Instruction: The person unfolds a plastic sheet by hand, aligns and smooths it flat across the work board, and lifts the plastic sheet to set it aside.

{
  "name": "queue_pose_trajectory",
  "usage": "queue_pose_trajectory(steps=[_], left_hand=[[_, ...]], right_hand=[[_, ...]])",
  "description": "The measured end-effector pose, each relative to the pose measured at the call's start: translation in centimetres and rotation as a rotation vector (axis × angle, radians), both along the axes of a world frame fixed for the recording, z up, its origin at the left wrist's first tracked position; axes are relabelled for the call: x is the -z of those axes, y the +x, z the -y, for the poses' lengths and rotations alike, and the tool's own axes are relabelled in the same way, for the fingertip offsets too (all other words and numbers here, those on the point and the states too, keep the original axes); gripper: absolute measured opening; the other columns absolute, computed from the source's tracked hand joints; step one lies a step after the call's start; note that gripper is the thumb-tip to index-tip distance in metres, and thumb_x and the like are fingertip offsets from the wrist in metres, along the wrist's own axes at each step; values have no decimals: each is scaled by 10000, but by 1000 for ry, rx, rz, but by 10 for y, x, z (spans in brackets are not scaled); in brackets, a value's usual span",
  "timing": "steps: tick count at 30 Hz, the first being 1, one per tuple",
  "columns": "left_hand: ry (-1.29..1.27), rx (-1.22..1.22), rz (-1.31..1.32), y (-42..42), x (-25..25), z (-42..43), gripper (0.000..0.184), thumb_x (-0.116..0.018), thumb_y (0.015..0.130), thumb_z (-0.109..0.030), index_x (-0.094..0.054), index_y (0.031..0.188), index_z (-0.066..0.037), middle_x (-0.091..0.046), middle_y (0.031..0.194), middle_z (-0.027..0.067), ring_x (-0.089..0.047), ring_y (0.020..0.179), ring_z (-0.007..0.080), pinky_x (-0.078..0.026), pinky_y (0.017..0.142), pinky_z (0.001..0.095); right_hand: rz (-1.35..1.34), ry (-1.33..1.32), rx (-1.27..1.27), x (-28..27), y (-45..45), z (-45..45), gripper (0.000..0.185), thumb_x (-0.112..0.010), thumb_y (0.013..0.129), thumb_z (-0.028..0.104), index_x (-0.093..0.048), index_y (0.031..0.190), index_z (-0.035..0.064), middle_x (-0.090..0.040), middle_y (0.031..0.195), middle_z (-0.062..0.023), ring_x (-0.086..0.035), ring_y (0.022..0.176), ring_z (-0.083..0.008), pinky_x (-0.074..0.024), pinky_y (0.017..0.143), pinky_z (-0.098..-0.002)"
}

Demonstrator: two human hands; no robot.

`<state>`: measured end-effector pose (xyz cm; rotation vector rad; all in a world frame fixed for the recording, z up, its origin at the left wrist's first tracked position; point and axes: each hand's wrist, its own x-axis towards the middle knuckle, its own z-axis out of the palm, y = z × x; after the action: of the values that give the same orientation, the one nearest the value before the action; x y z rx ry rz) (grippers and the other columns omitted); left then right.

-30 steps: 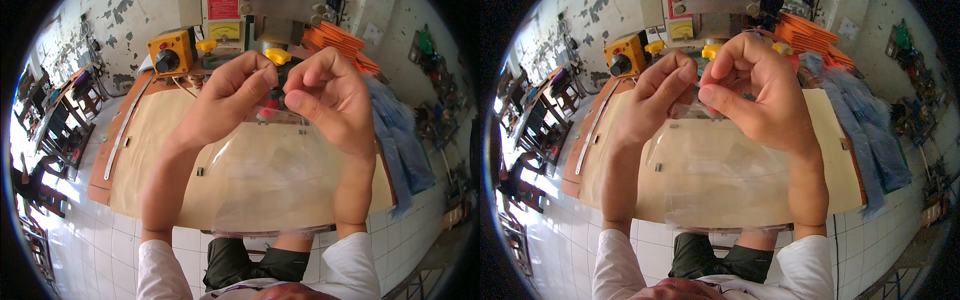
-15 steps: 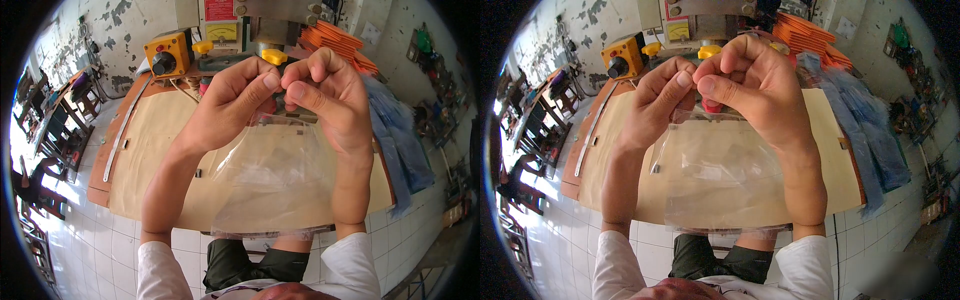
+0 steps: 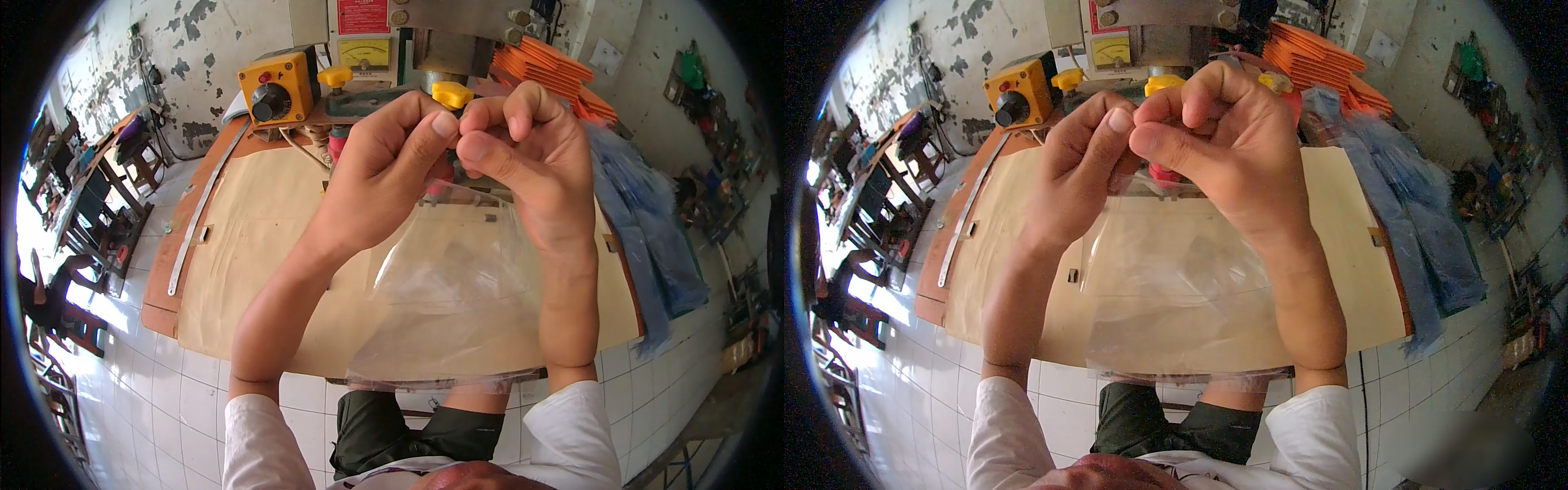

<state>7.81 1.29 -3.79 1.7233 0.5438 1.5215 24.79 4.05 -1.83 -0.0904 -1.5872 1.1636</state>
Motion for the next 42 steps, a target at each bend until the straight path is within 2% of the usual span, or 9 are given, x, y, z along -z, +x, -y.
queue_pose_trajectory(steps=[3,5,6,12,14,21,29,39,42], left_hand=[[-6,-12,30,5,3,-1,257,-514,1062,-242,-567,976,-6,-627,801,-5,-501,685,31,-432,612,206],[65,-115,-8,8,5,-2,239,-464,1080,-248,-542,933,-77,-465,719,-73,-355,601,4,-280,510,192],[65,-115,-8,8,6,-3,239,-464,1080,-248,-542,933,-77,-465,719,-73,-355,601,4,-280,510,192],[138,-210,-87,3,7,-8,240,-487,1073,-247,-557,922,-73,-482,715,-74,-374,603,-2,-300,510,186],[32,-129,-92,-1,4,-7,238,-554,1041,-194,-609,948,18,-615,766,-5,-516,704,29,-435,599,212],[-12,9,-46,-3,1,-7,272,-554,1044,-231,-623,958,18,-638,786,6,-529,697,31,-423,581,199],[-128,117,-2,-9,-3,-3,305,-542,1048,-292,-619,933,-20,-604,735,-10,-471,611,27,-355,514,192],[-166,47,31,-7,-6,1,350,-566,1033,-345,-597,886,-29,-548,692,-36,-454,584,19,-345,498,201],[-124,-19,-21,-7,-6,0,348,-522,1049,-369,-557,847,-89,-439,651,-68,-349,547,25,-245,476,210]], right_hand=[[-25,24,38,2,-6,1,338,-755,840,-46,-446,817,92,-683,896,-87,-638,711,-81,-541,583,-221],[-6,7,119,3,-8,3,353,-757,845,-30,-430,830,101,-657,885,-67,-611,670,-59,-522,553,-213],[-6,7,119,4,-10,3,353,-757,845,-30,-430,830,101,-657,885,-67,-611,670,-59,-522,553,-213],[-1,-38,73,6,-13,4,336,-710,893,-1,-399,865,122,-542,882,5,-522,670,-28,-456,549,-182],[19,-7,38,5,-12,6,315,-682,916,15,-394,860,127,-505,869,26,-488,701,-24,-428,581,-173],[39,-17,-22,6,-10,3,302,-660,928,8,-399,842,133,-501,869,38,-476,724,-26,-414,613,-182],[-52,-168,-305,8,-3,-12,258,-744,878,31,-505,858,126,-622,855,-18,-582,650,-92,-463,577,-231],[-74,-260,-321,8,0,-15,225,-745,860,-5,-557,840,117,-715,911,-79,-641,637,-102,-530,589,-231],[-79,-241,-298,7,1,-17,210,-738,864,-9,-567,843,110,-736,965,-111,-647,633,-95,-533,590,-222]])
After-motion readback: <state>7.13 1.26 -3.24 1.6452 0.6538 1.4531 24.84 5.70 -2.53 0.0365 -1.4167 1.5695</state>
